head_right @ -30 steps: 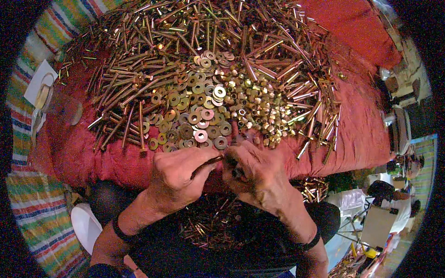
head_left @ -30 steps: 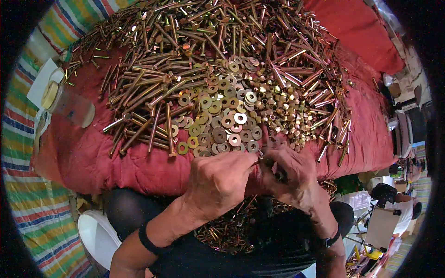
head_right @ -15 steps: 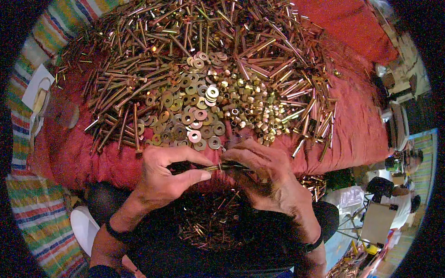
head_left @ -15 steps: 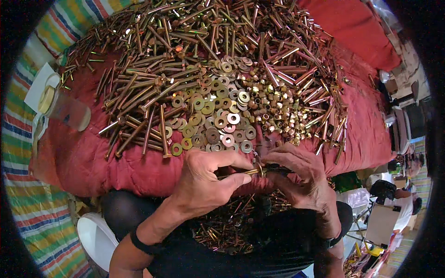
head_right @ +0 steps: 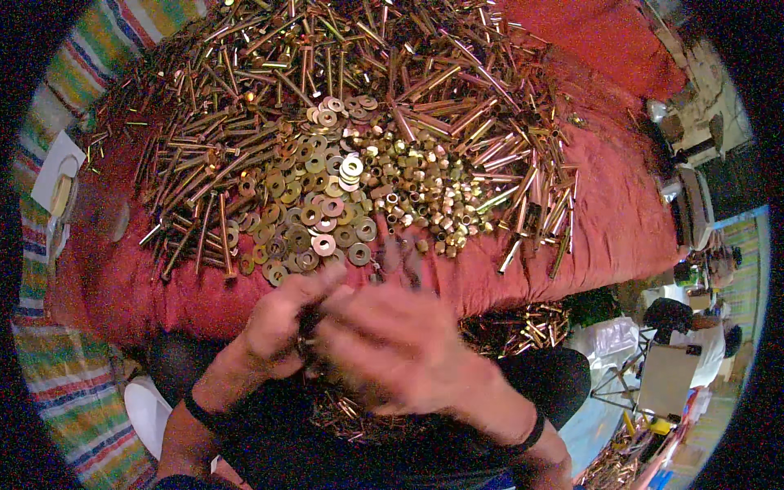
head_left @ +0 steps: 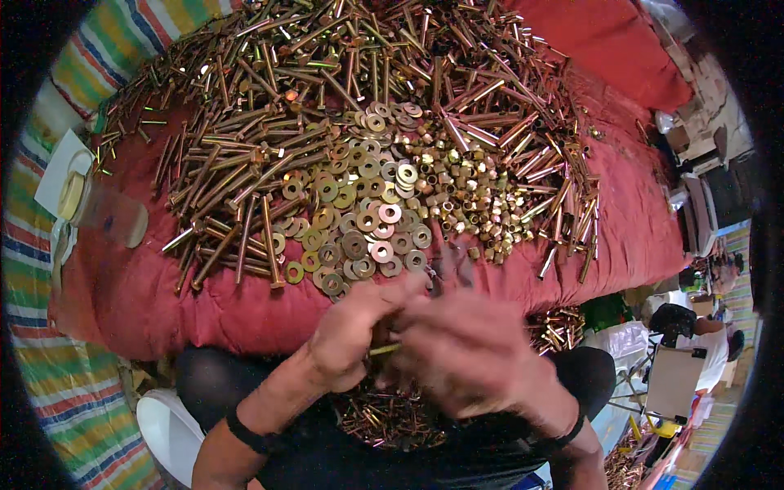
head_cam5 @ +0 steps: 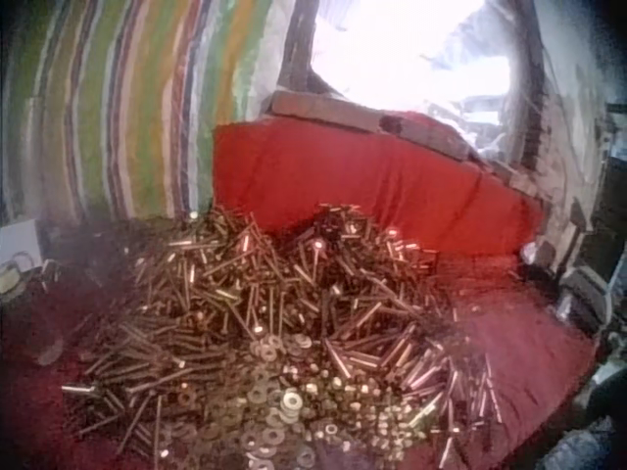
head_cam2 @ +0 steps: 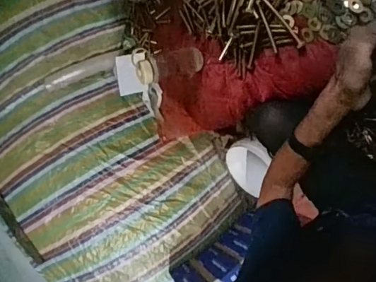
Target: The person sits on the floor and repeatedly picks up metal rods and washers from a large pile on a red cloth. They thread washers onto the rods by hand and place the assembled units back onto the pile.
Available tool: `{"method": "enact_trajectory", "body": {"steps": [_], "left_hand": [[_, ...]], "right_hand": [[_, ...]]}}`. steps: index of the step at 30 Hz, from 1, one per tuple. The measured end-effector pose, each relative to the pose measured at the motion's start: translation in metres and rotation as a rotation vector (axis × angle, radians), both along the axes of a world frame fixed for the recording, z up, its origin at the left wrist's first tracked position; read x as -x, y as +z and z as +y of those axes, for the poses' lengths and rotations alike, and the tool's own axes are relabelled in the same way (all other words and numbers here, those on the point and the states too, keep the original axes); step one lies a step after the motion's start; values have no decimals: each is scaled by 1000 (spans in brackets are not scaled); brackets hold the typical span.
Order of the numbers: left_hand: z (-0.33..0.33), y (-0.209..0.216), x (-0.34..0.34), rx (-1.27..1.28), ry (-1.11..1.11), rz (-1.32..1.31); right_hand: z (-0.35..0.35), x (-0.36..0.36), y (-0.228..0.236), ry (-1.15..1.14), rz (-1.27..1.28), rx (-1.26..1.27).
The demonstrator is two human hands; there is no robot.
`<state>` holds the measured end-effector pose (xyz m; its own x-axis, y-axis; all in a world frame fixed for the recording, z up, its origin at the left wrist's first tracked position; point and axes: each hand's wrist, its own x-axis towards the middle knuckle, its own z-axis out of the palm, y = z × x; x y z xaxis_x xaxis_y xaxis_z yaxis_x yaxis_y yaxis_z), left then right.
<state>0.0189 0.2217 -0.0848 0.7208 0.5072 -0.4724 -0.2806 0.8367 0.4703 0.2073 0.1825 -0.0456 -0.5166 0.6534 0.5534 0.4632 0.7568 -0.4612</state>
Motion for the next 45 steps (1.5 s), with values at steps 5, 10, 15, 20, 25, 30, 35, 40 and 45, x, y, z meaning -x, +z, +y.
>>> {"method": "enact_trajectory", "body": {"steps": [5, 10, 15, 20, 25, 30, 35, 40, 45], "left_hand": [[7, 11, 12, -416, -68, 223], [6, 14, 8, -440, 23, 226], [6, 14, 7, -408, 76, 239], [7, 14, 8, -501, 122, 276], [8, 15, 10, -496, 119, 296], [8, 16, 15, -422, 44, 222], [8, 14, 15, -308, -28, 152], [11, 11, 15, -157, -124, 64], [5, 11, 14, -392, -51, 192]], "right_hand": [[11, -51, -4, -538, -97, 246], [21, -56, -32, -512, -414, 203], [28, -65, -41, -381, -574, 262], [29, -64, -32, -297, -374, 306], [13, -50, 10, -427, 238, 851], [-2, -42, 32, -279, 128, 618], [-6, -41, 19, -198, 3, 288], [-12, -43, 17, -231, 53, 336], [-14, -39, 21, -251, -8, 377]]}}
